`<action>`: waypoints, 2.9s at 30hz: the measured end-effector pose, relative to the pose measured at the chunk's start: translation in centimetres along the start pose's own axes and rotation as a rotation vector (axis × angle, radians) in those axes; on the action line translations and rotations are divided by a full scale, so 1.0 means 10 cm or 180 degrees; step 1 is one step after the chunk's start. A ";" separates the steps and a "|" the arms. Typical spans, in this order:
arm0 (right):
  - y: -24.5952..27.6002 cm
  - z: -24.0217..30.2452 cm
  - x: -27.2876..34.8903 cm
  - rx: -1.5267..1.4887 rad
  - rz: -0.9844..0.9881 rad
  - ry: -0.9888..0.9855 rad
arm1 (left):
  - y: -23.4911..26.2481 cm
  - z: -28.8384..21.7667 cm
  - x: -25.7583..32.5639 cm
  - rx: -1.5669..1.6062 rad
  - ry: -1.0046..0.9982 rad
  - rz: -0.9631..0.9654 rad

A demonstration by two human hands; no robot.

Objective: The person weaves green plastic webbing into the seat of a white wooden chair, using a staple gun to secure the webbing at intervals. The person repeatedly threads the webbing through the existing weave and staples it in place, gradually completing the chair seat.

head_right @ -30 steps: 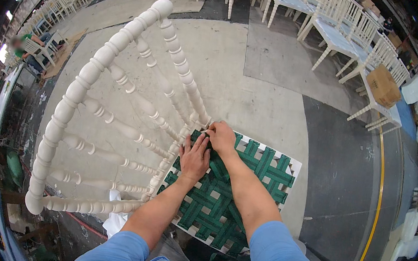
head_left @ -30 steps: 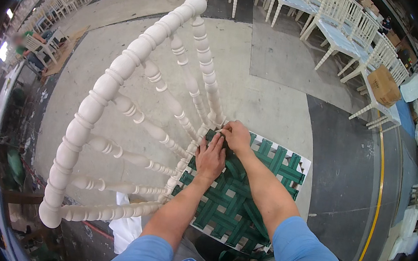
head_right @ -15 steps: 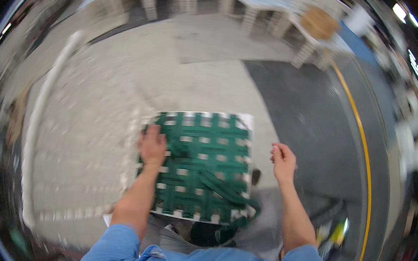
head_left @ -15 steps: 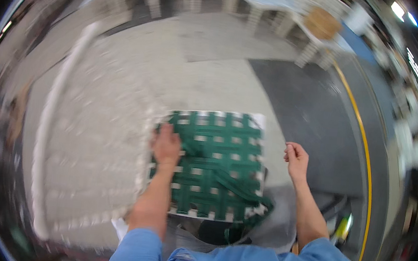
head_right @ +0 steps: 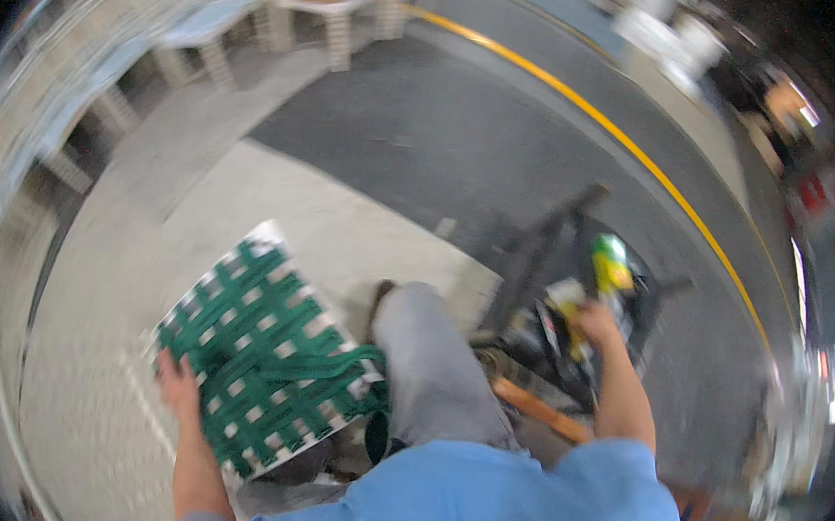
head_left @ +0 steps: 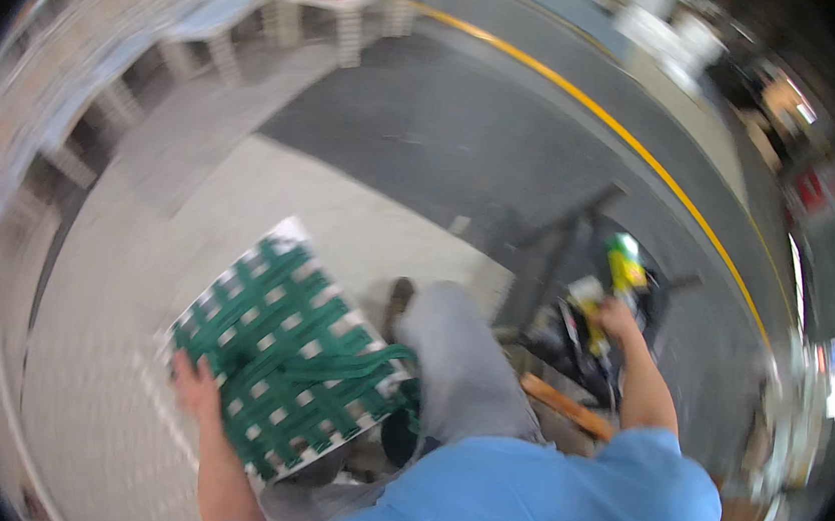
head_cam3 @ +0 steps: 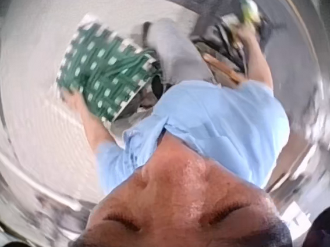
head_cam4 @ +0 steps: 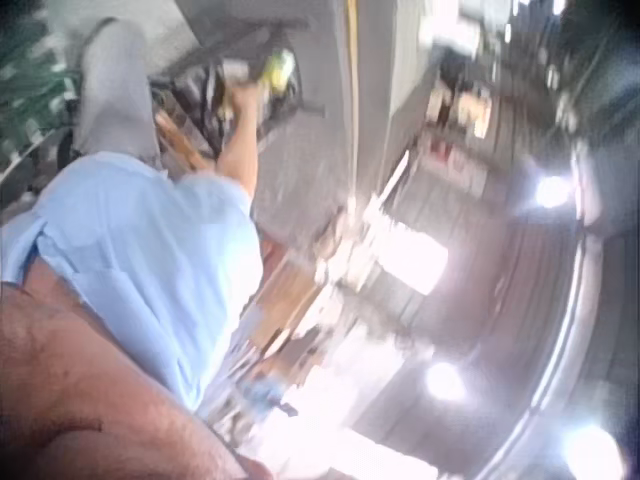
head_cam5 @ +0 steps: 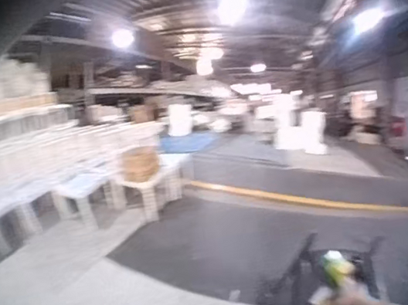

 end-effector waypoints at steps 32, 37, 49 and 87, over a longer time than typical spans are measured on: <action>-3.64 7.11 3.14 -0.0408 0.3771 0.2419 | 0.12 0.58 0.07 0.0996 0.0549 -0.0462; -4.07 7.21 3.16 -0.0146 0.3636 0.2508 | 0.12 0.60 0.09 0.1321 0.0655 -0.0263; -4.29 7.21 3.17 -0.0010 0.3395 0.2654 | 0.12 0.61 0.06 0.1492 0.0738 -0.0136; -4.24 7.22 3.31 0.0002 0.3443 0.2901 | 0.07 0.77 0.14 0.2001 0.0619 -0.1424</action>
Point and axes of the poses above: each hand's wrist, its own x-axis away from the middle knuckle, its own y-axis out of the back of the hand, z = x × y, the point moved 7 cm from there along -x, towards the middle knuckle
